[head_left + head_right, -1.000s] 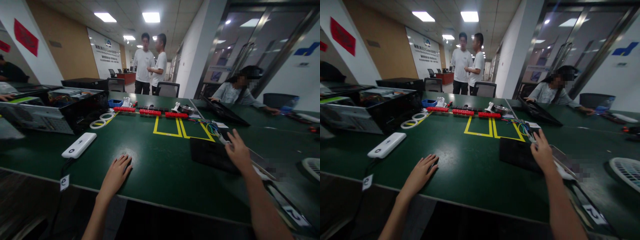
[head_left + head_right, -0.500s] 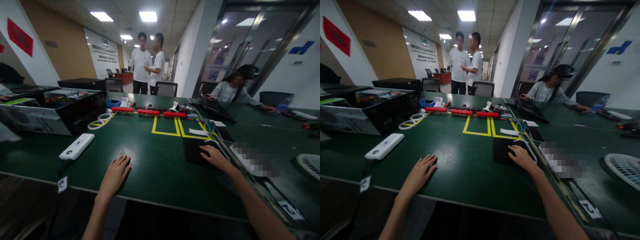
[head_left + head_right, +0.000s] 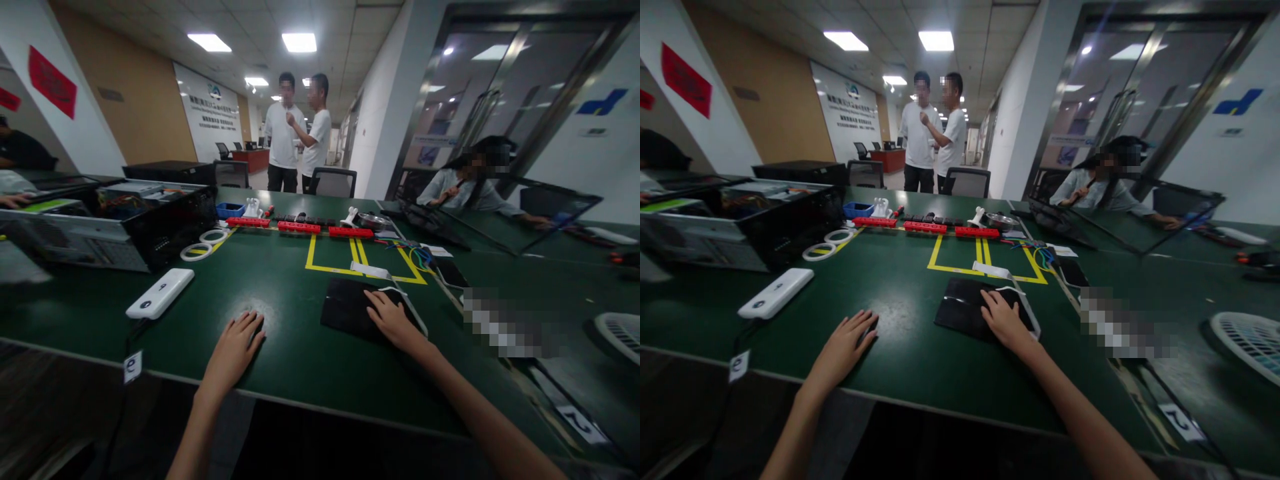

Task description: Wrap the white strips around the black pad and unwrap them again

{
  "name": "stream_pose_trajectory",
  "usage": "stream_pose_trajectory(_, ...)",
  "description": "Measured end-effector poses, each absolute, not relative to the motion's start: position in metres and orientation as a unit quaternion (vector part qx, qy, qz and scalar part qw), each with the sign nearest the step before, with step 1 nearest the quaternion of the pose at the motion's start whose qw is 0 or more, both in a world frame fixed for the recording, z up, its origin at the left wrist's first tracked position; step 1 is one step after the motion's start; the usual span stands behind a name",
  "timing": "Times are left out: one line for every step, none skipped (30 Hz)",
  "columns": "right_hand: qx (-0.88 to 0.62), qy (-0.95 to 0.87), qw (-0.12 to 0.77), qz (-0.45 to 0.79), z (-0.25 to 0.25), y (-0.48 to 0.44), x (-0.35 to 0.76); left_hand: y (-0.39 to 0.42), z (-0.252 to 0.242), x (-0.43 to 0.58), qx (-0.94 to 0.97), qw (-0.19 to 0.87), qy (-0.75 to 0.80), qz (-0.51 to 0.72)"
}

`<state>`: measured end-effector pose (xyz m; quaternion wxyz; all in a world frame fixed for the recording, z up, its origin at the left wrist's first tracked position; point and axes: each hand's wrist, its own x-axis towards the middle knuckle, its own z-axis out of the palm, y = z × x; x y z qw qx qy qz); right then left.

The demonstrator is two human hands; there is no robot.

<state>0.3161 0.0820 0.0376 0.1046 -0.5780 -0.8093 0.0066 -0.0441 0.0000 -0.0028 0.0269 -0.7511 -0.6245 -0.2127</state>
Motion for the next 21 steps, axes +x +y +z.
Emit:
stream_pose_trajectory(-0.600,-0.792,0.108,0.002,0.037,0.084,0.322,0.000,-0.002,-0.044,-0.752,0.027,-0.624,-0.210)
stream_pose_trajectory(-0.618,-0.778,0.110,-0.007,0.036,0.087,0.329,-0.001,-0.001,-0.043,-0.753,0.026,-0.624,-0.208)
stream_pose_trajectory(-0.636,-0.764,0.111,-0.019,0.036,0.090,0.336,-0.001,-0.001,-0.043,-0.753,0.026,-0.625,-0.207)
stream_pose_trajectory(-0.653,-0.748,0.109,-0.032,0.036,0.092,0.344,-0.001,-0.001,-0.043,-0.752,0.027,-0.625,-0.207)
stream_pose_trajectory(-0.671,-0.733,0.103,-0.045,0.035,0.094,0.351,-0.001,-0.001,-0.044,-0.752,0.029,-0.625,-0.208)
stream_pose_trajectory(-0.689,-0.716,0.094,-0.057,0.036,0.096,0.359,-0.001,-0.002,-0.044,-0.752,0.031,-0.625,-0.208)
stream_pose_trajectory(-0.707,-0.699,0.086,-0.068,0.036,0.097,0.366,-0.001,-0.002,-0.044,-0.752,0.034,-0.625,-0.206)
stream_pose_trajectory(-0.721,-0.684,0.081,-0.078,0.037,0.098,0.372,-0.001,-0.002,-0.044,-0.752,0.037,-0.626,-0.203)
stream_pose_trajectory(-0.729,-0.674,0.079,-0.087,0.037,0.099,0.377,-0.001,-0.002,-0.043,-0.750,0.042,-0.630,-0.198)
stream_pose_trajectory(-0.733,-0.669,0.081,-0.096,0.038,0.100,0.382,0.000,0.000,-0.040,-0.747,0.047,-0.635,-0.190)
stream_pose_trajectory(-0.735,-0.664,0.084,-0.106,0.039,0.101,0.386,0.000,0.003,-0.035,-0.744,0.052,-0.641,-0.183)
stream_pose_trajectory(-0.737,-0.660,0.085,-0.119,0.040,0.102,0.388,0.001,0.008,-0.028,-0.742,0.057,-0.644,-0.175)
stream_pose_trajectory(-0.739,-0.655,0.083,-0.134,0.041,0.103,0.391,0.002,0.014,-0.018,-0.747,0.060,-0.641,-0.168)
stream_pose_trajectory(-0.742,-0.649,0.077,-0.149,0.041,0.104,0.393,0.004,0.020,-0.007,-0.762,0.056,-0.623,-0.168)
stream_pose_trajectory(-0.746,-0.642,0.067,-0.164,0.043,0.105,0.395,0.006,0.027,0.006,-0.787,0.047,-0.591,-0.172)
stream_pose_trajectory(-0.750,-0.635,0.054,-0.175,0.044,0.106,0.398,0.009,0.033,0.021,-0.815,0.032,-0.552,-0.172)
stream_pose_trajectory(-0.755,-0.629,0.040,-0.180,0.045,0.106,0.402,0.012,0.038,0.035,-0.842,0.015,-0.513,-0.168)
stream_pose_trajectory(-0.761,-0.623,0.027,-0.179,0.046,0.106,0.406,0.015,0.042,0.048,-0.862,0.000,-0.481,-0.160)
stream_pose_trajectory(-0.769,-0.615,0.016,-0.175,0.047,0.106,0.411,0.019,0.044,0.060,-0.875,-0.013,-0.459,-0.153)
stream_pose_trajectory(-0.778,-0.605,0.009,-0.169,0.048,0.106,0.416,0.023,0.045,0.070,-0.884,-0.022,-0.443,-0.146)
stream_pose_trajectory(-0.787,-0.594,0.005,-0.163,0.050,0.105,0.421,0.026,0.044,0.078,-0.890,-0.031,-0.433,-0.138)
